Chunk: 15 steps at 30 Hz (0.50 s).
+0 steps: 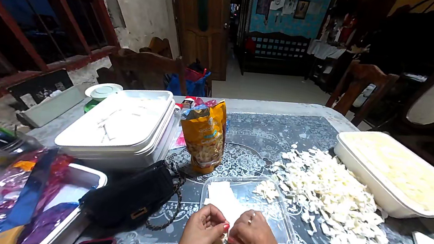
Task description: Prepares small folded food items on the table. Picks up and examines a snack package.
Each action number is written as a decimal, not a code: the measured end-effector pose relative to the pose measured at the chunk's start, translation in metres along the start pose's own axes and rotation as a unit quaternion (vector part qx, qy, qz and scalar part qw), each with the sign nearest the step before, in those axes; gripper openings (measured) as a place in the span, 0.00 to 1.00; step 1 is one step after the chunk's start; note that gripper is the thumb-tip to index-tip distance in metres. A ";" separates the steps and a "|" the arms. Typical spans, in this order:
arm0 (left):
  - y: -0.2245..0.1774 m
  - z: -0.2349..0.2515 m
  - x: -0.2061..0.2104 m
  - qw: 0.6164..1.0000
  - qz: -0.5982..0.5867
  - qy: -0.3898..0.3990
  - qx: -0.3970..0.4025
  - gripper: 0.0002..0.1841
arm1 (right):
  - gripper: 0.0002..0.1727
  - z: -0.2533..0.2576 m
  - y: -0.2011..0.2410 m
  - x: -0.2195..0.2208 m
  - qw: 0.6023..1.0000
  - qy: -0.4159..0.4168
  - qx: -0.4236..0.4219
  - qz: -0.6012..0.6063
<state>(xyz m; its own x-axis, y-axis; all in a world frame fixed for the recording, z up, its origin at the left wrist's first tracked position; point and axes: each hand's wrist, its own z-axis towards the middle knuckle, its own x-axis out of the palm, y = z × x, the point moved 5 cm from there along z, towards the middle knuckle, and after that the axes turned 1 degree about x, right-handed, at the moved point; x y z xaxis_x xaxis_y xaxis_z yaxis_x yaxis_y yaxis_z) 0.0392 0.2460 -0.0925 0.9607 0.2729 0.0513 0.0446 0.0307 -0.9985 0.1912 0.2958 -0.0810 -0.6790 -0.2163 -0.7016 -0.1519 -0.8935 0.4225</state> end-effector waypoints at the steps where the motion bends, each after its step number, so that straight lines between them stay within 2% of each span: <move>1: -0.001 -0.001 0.001 0.998 0.060 0.004 0.015 0.04 | 0.06 -0.001 0.003 0.001 0.996 -0.032 -0.050 -0.071; 3: -0.003 -0.005 0.005 0.967 0.238 0.026 0.082 0.07 | 0.08 -0.001 0.005 -0.004 0.976 -0.093 -0.087 -0.179; 5: 0.000 -0.009 0.011 0.906 0.390 0.066 0.152 0.13 | 0.09 0.002 -0.004 -0.021 0.953 -0.142 -0.049 -0.261; 7: 0.006 -0.010 0.017 0.864 0.470 0.116 0.139 0.14 | 0.09 0.006 -0.021 -0.047 0.926 -0.176 0.020 -0.333; 9: 0.008 -0.012 0.020 0.848 0.495 0.126 0.138 0.13 | 0.05 0.009 -0.043 -0.069 0.901 -0.185 0.092 -0.382; 10: 0.008 -0.012 0.021 0.845 0.500 0.117 0.151 0.13 | 0.03 0.008 -0.051 -0.075 0.899 -0.174 0.124 -0.382; 12: 0.007 -0.013 0.021 0.842 0.499 0.099 0.176 0.12 | 0.03 0.006 -0.059 -0.073 0.925 -0.118 0.174 -0.318; 15: 0.005 -0.013 0.020 0.844 0.496 0.103 0.179 0.11 | 0.07 0.004 -0.052 -0.042 0.956 0.038 0.232 -0.175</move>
<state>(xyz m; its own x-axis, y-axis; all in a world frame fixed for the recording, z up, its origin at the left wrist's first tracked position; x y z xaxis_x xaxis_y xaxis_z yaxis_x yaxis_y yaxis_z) 0.0621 0.2394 -0.0967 0.5061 0.1632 -0.8469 -0.8590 0.1836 -0.4779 0.2250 0.3531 -0.0709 -0.4769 0.0207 -0.8787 -0.6747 -0.6494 0.3509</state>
